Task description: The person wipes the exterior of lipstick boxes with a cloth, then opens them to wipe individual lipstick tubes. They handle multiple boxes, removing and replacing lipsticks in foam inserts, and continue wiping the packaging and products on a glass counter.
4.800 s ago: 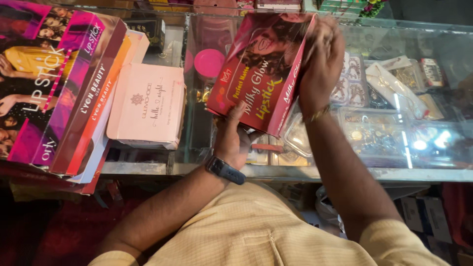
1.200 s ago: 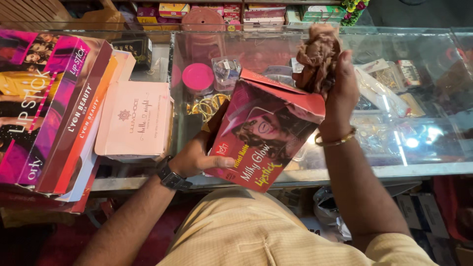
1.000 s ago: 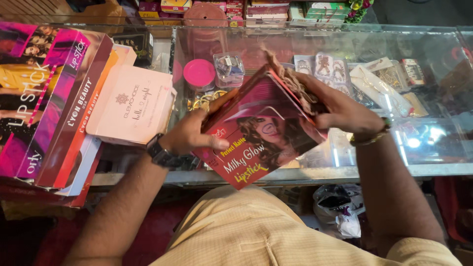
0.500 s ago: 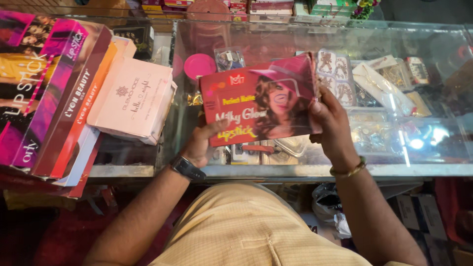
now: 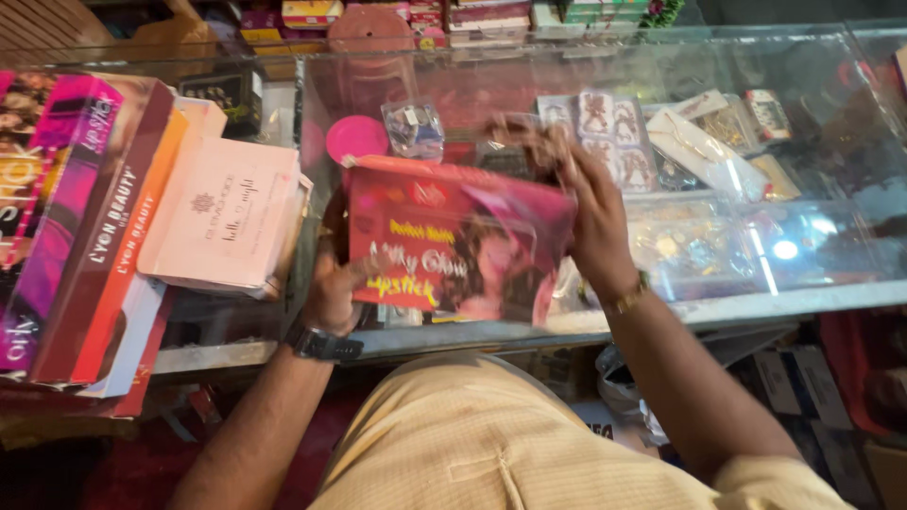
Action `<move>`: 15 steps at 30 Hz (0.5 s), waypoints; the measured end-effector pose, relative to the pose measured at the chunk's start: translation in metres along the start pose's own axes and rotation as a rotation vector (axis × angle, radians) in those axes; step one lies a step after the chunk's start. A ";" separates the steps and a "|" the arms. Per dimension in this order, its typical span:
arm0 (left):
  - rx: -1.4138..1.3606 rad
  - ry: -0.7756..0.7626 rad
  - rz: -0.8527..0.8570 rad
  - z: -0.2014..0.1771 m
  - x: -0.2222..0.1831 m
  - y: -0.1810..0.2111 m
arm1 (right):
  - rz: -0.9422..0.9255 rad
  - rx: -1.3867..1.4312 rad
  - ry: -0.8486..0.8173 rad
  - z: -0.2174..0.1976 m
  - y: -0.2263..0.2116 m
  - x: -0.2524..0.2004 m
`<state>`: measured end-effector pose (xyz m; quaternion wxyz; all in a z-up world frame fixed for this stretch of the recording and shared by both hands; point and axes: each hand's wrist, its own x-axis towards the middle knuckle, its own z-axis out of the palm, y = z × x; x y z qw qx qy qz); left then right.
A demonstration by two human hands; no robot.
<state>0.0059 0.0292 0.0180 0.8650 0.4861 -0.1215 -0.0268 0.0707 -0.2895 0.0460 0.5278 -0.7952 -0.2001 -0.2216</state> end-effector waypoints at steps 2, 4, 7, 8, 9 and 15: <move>0.196 -0.132 0.184 0.003 -0.005 0.014 | 0.433 0.310 -0.110 -0.010 -0.005 -0.013; 0.304 -0.137 0.241 0.011 -0.010 0.018 | 0.627 0.297 -0.130 -0.027 -0.015 -0.014; 0.747 -0.129 0.424 0.022 -0.007 0.024 | 0.502 0.424 -0.047 -0.049 -0.031 0.005; 0.941 -0.116 0.499 0.025 -0.006 0.024 | 0.398 0.433 -0.047 -0.050 -0.036 0.013; 0.970 -0.144 0.494 0.028 -0.006 0.024 | 0.266 0.158 -0.145 -0.044 -0.041 0.018; 1.104 -0.220 0.438 0.031 0.006 0.018 | -0.024 -0.248 -0.339 0.036 -0.083 0.016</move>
